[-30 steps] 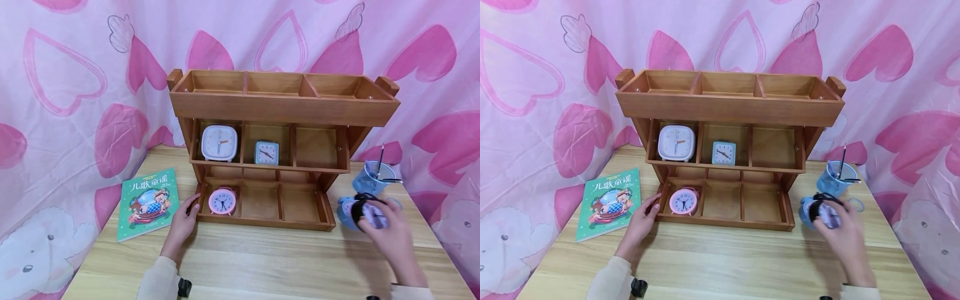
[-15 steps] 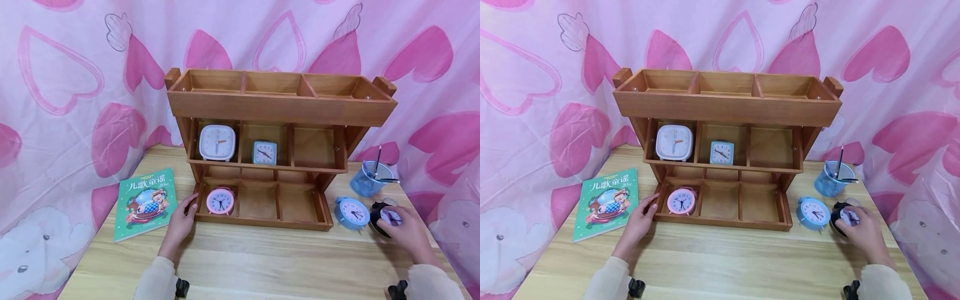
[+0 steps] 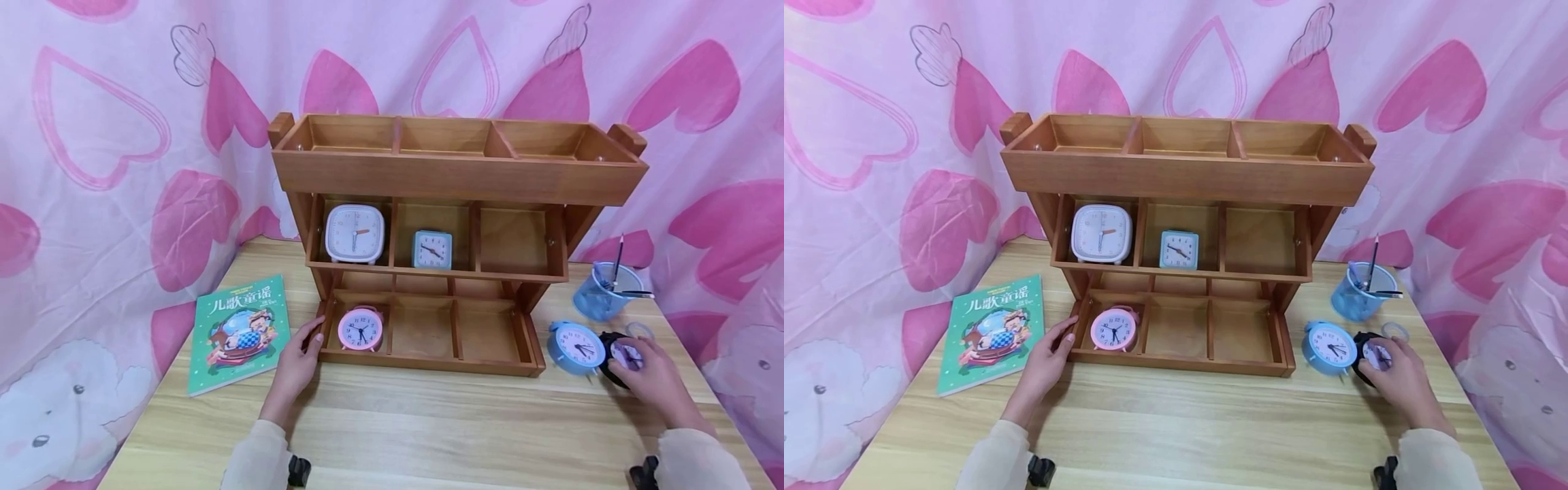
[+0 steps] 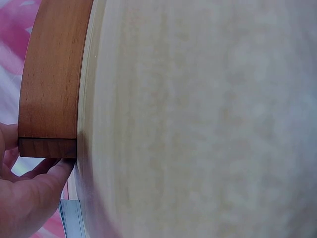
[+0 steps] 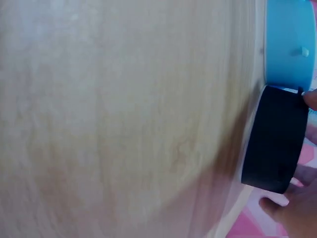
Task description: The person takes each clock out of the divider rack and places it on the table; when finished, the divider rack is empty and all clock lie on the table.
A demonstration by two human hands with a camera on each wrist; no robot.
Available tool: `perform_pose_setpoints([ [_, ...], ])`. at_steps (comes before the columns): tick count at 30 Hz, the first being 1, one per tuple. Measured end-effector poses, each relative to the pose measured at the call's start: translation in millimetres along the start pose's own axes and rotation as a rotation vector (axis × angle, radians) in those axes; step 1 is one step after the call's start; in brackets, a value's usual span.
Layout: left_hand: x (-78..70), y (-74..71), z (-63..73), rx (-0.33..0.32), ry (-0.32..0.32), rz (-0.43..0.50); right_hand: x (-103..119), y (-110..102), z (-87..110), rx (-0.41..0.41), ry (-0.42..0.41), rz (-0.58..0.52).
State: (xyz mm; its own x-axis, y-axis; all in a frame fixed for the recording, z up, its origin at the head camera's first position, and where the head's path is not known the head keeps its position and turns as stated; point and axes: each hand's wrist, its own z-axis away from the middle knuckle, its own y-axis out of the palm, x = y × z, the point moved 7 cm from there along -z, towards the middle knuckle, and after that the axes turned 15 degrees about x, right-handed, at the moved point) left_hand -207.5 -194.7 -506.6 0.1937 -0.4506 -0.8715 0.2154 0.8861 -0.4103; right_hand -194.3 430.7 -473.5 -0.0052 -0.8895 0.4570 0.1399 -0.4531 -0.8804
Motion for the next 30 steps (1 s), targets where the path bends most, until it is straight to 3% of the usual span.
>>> perform_pose_setpoints([
  [3, 0.5, -0.2, 0.3, 0.003, -0.007, 0.003, 10.8, -3.7, 5.2, -0.072, 0.006, -0.009],
  [6, -0.1, 0.2, -0.1, 0.009, -0.013, 0.004, 40.3, -13.6, 15.9, -0.237, -0.060, -0.040],
  [9, -0.6, 0.4, -1.0, 0.009, -0.016, 0.004, 86.2, -20.6, 26.5, -0.394, -0.225, -0.072],
  [13, -0.5, -0.1, -2.0, 0.006, -0.019, 0.010, 144.7, -7.5, 31.0, -0.444, -0.416, -0.099],
  [23, 1.1, 0.9, -2.2, 0.009, -0.025, 0.029, 258.4, 90.1, 2.0, -0.133, -0.459, -0.198],
  [26, 2.2, 0.8, -0.9, 0.008, -0.029, 0.043, 294.3, 114.2, -7.6, -0.046, -0.491, -0.206],
  [30, 3.9, -1.1, 0.9, 0.000, -0.038, 0.054, 335.2, 140.1, -21.0, 0.093, -0.468, -0.200],
])
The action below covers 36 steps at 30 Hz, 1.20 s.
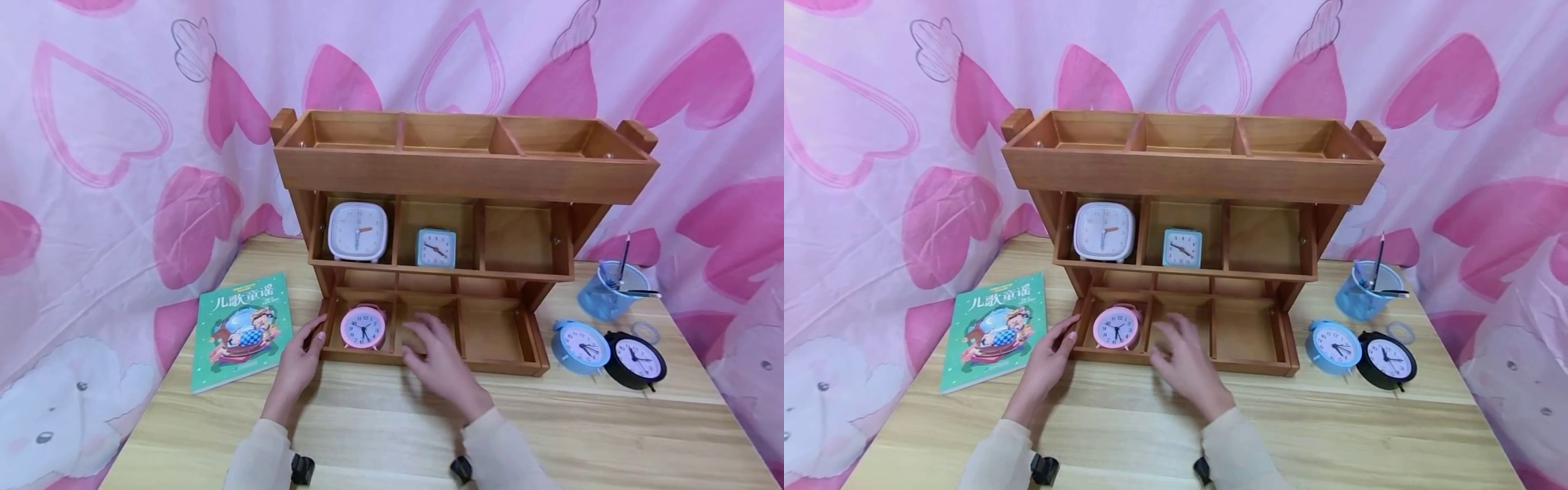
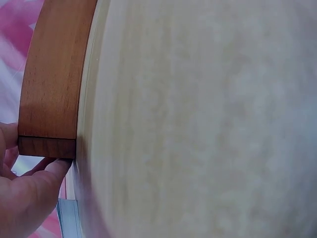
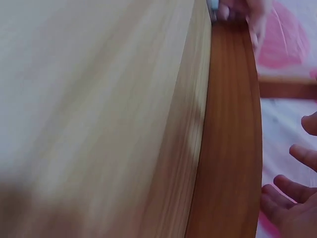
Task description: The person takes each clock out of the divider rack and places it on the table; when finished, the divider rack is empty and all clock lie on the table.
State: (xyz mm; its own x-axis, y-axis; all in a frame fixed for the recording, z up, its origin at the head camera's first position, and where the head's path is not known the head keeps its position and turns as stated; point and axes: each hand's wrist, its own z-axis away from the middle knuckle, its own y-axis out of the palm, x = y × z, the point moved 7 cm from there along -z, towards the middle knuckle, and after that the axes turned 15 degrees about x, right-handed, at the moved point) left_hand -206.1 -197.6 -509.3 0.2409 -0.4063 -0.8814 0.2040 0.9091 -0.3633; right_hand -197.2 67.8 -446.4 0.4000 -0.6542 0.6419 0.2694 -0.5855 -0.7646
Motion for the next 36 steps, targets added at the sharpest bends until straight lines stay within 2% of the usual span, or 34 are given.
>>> perform_pose_setpoints([
  [3, -0.2, -2.5, 0.8, -0.009, 0.009, -0.003, 14.2, 17.4, -22.9, 0.092, 0.032, 0.004],
  [6, -0.3, -4.0, 0.9, -0.013, 0.014, -0.003, 25.8, 31.7, -43.3, 0.150, 0.026, 0.042],
  [11, -0.2, -4.4, -0.2, -0.013, 0.021, 0.003, 37.4, 50.1, -68.7, 0.179, -0.003, 0.198],
  [14, 0.8, -4.8, -0.5, -0.013, 0.025, 0.007, 38.8, 58.1, -78.0, 0.185, 0.029, 0.281],
  [19, 2.7, -4.8, -0.9, -0.014, 0.022, 0.013, 36.7, 64.8, -86.7, 0.189, 0.131, 0.333],
  [25, 5.7, -1.6, 0.4, -0.007, 0.020, 0.008, 33.8, 64.9, -90.9, 0.162, 0.205, 0.283],
  [31, 5.8, 0.1, 0.7, -0.019, 0.038, 0.025, 34.1, 64.1, -90.6, 0.147, 0.183, 0.279],
  [36, 5.5, 0.2, -0.3, -0.028, 0.021, 0.025, 34.0, 62.2, -91.7, 0.124, 0.160, 0.253],
])
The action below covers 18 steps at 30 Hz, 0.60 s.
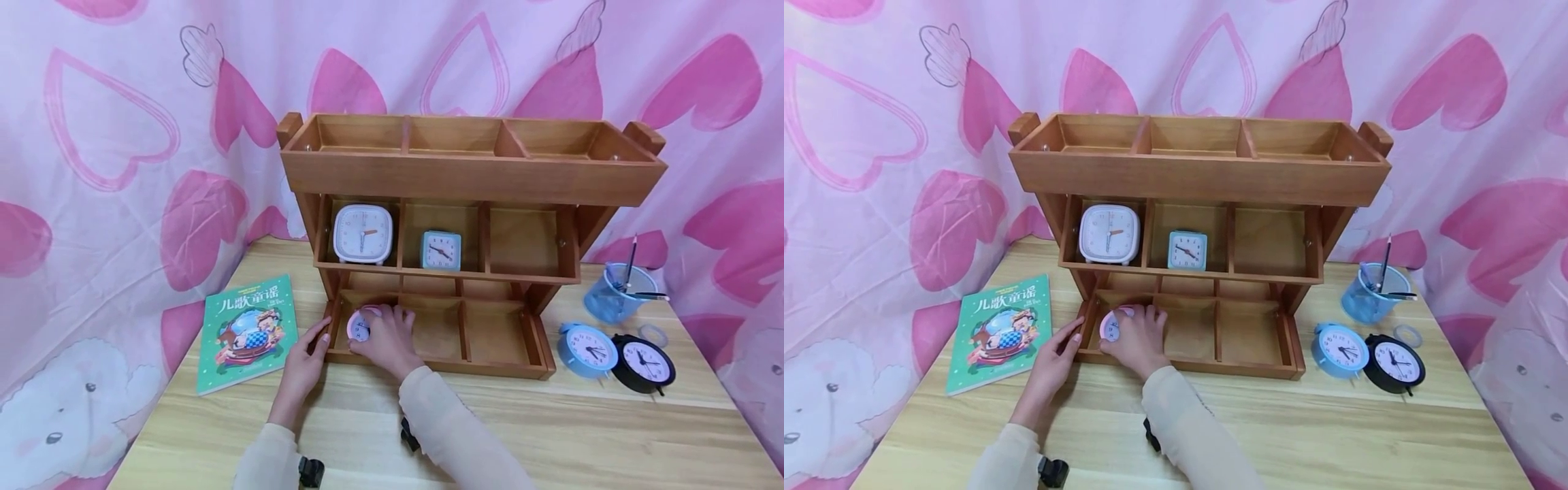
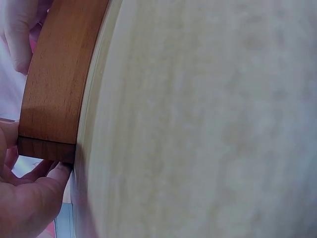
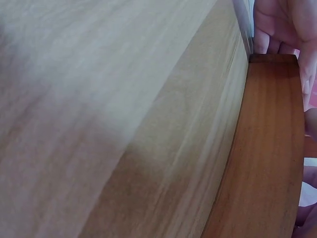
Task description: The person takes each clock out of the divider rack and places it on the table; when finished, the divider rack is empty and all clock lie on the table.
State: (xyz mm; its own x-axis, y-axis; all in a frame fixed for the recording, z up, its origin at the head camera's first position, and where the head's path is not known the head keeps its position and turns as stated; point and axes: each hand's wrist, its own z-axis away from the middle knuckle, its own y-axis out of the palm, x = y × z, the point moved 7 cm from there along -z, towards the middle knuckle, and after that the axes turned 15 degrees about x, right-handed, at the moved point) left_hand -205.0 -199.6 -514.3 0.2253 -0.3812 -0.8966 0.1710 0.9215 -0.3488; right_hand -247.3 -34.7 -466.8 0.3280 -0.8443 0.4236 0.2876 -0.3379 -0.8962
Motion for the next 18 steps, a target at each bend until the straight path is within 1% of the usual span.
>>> perform_pose_setpoints([
  [3, -0.6, 0.0, 0.7, -0.004, -0.003, -0.005, -1.1, -1.7, -0.4, -0.017, -0.007, -0.018],
  [7, 0.4, 0.3, 0.8, 0.001, -0.006, -0.004, -2.4, -2.5, -0.4, -0.033, -0.014, -0.012],
  [10, 1.7, 0.1, 0.1, -0.001, -0.011, -0.002, -1.4, -7.3, 1.3, -0.071, -0.037, -0.017],
  [14, 1.3, -0.1, -0.2, -0.009, -0.006, -0.016, 2.0, -24.1, 10.7, -0.153, -0.097, -0.064],
  [18, 1.3, -0.3, -0.5, -0.017, 0.008, -0.023, 3.7, -46.8, 29.6, -0.224, -0.189, -0.141],
])
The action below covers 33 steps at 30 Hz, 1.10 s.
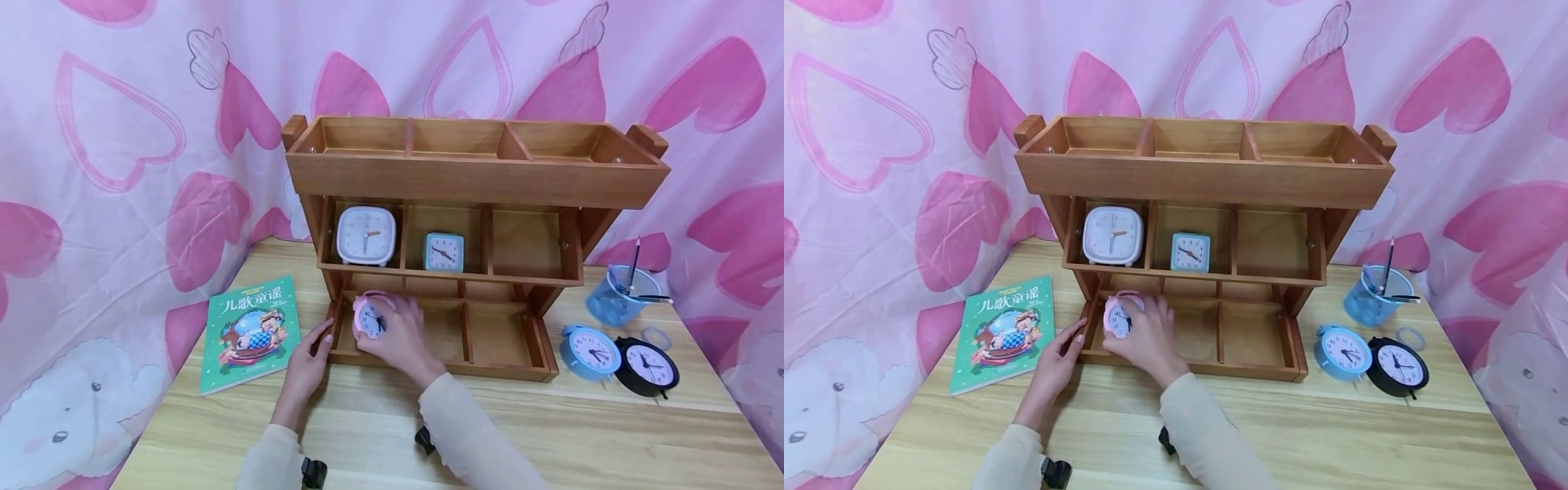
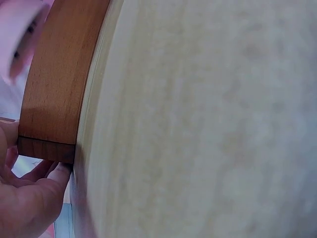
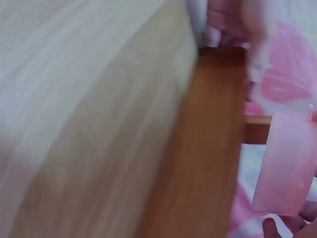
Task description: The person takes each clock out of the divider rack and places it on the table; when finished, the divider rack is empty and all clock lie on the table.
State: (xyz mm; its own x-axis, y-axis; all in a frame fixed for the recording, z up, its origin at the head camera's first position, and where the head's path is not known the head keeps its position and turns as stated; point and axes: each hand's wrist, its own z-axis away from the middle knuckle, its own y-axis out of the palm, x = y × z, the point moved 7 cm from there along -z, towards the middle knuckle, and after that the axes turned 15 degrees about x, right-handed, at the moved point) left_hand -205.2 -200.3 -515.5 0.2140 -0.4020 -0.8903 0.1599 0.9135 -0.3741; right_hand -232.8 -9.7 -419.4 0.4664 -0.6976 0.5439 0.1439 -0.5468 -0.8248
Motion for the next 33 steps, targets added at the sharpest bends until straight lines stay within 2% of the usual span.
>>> perform_pose_setpoints([
  [4, 0.4, 0.9, -0.3, -0.002, 0.010, 0.005, -2.8, -25.9, 21.7, -0.056, -0.058, -0.050],
  [9, 1.4, 0.7, 0.3, 0.005, 0.003, 0.002, -23.9, -53.7, 61.1, -0.152, -0.089, -0.025],
  [14, 0.7, 1.5, 0.4, 0.012, -0.015, 0.004, -58.6, -84.7, 112.0, -0.244, -0.046, 0.023],
  [22, -2.0, 3.3, 0.0, 0.026, -0.030, 0.011, -129.8, -142.8, 206.4, -0.253, 0.321, 0.047],
  [26, -2.4, 3.0, 0.8, 0.024, -0.033, 0.011, -169.6, -167.4, 252.9, -0.279, 0.458, 0.090],
  [29, -3.0, 2.6, 1.6, 0.022, -0.034, 0.004, -203.8, -181.1, 282.5, -0.231, 0.632, 0.117],
  [33, -3.4, 3.2, 1.1, 0.027, -0.037, -0.001, -246.7, -190.8, 319.3, -0.112, 0.899, 0.135],
])
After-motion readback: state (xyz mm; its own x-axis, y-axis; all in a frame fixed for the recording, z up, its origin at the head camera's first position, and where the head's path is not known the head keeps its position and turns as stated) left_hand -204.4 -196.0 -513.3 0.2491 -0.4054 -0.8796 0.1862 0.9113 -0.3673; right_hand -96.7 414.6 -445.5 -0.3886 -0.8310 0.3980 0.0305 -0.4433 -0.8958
